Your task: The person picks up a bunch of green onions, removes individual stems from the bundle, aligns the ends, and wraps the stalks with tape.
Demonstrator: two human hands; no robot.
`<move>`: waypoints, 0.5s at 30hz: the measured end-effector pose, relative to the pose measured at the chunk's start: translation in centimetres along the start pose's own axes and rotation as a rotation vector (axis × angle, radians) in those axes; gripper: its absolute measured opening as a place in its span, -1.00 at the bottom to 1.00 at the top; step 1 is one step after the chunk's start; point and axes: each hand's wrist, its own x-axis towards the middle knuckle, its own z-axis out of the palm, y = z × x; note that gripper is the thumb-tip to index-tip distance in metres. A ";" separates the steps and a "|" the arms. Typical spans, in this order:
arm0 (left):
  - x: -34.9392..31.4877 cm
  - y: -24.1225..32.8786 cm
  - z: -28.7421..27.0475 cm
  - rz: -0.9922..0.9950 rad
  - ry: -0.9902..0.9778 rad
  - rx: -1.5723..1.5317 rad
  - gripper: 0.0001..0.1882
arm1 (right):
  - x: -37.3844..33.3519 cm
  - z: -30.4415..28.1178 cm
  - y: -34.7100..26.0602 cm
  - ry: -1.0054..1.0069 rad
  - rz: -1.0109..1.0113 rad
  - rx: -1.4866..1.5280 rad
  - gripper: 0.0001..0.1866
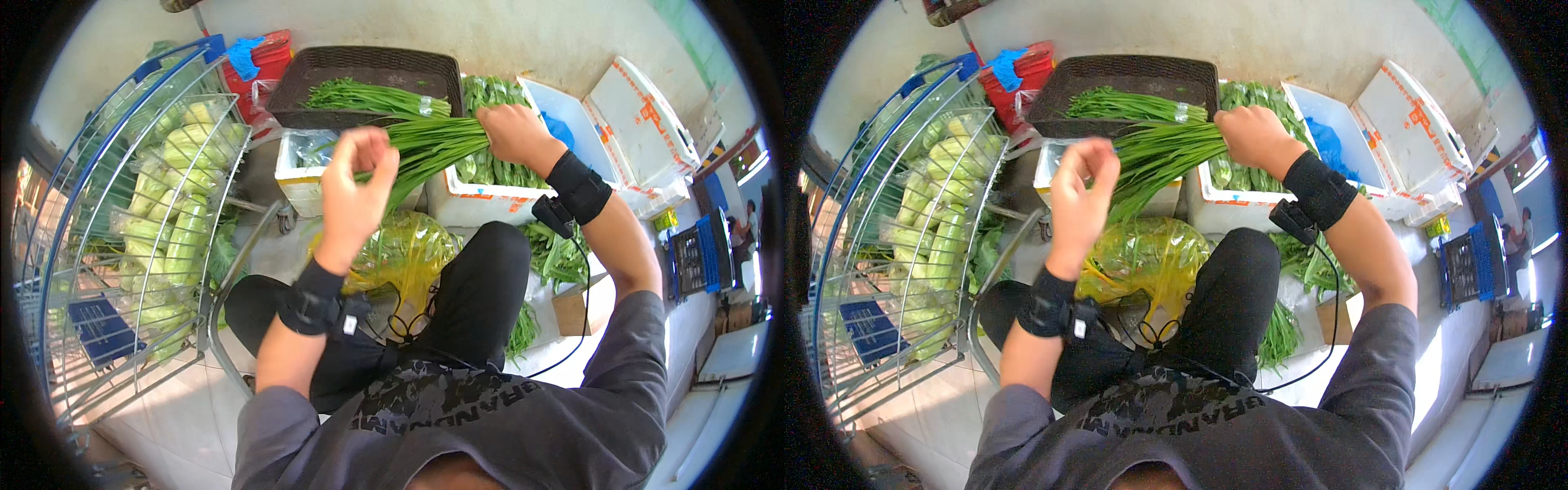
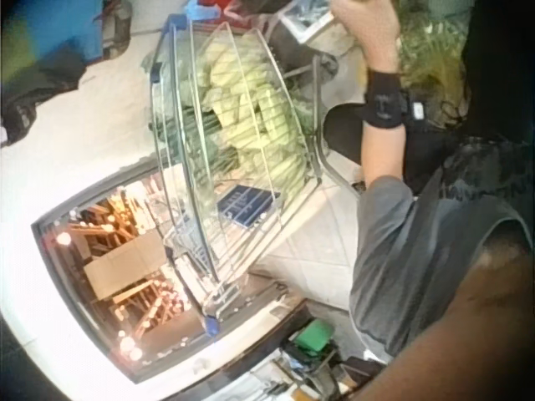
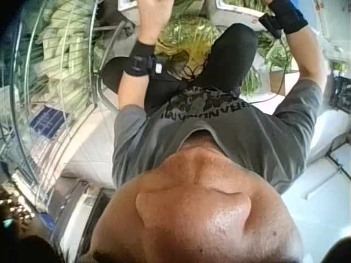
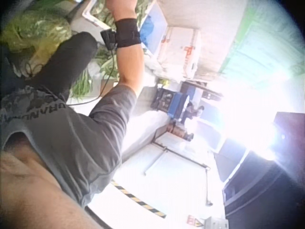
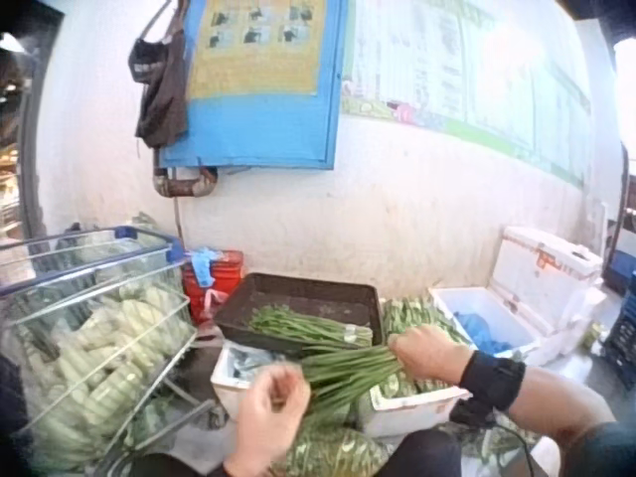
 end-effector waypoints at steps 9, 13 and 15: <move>-5.9 -5.0 5.5 -0.770 -0.055 -0.859 -0.25 | 1.5 -1.4 -5.9 0.117 0.392 0.458 -0.76; -2.3 -5.3 5.8 -0.212 0.054 -0.900 -0.17 | -0.2 -0.4 -12.4 0.021 0.435 1.018 -0.54; -2.2 -4.2 5.7 -0.252 0.106 -0.856 -0.23 | -1.3 1.0 -14.8 0.060 0.421 1.149 -0.56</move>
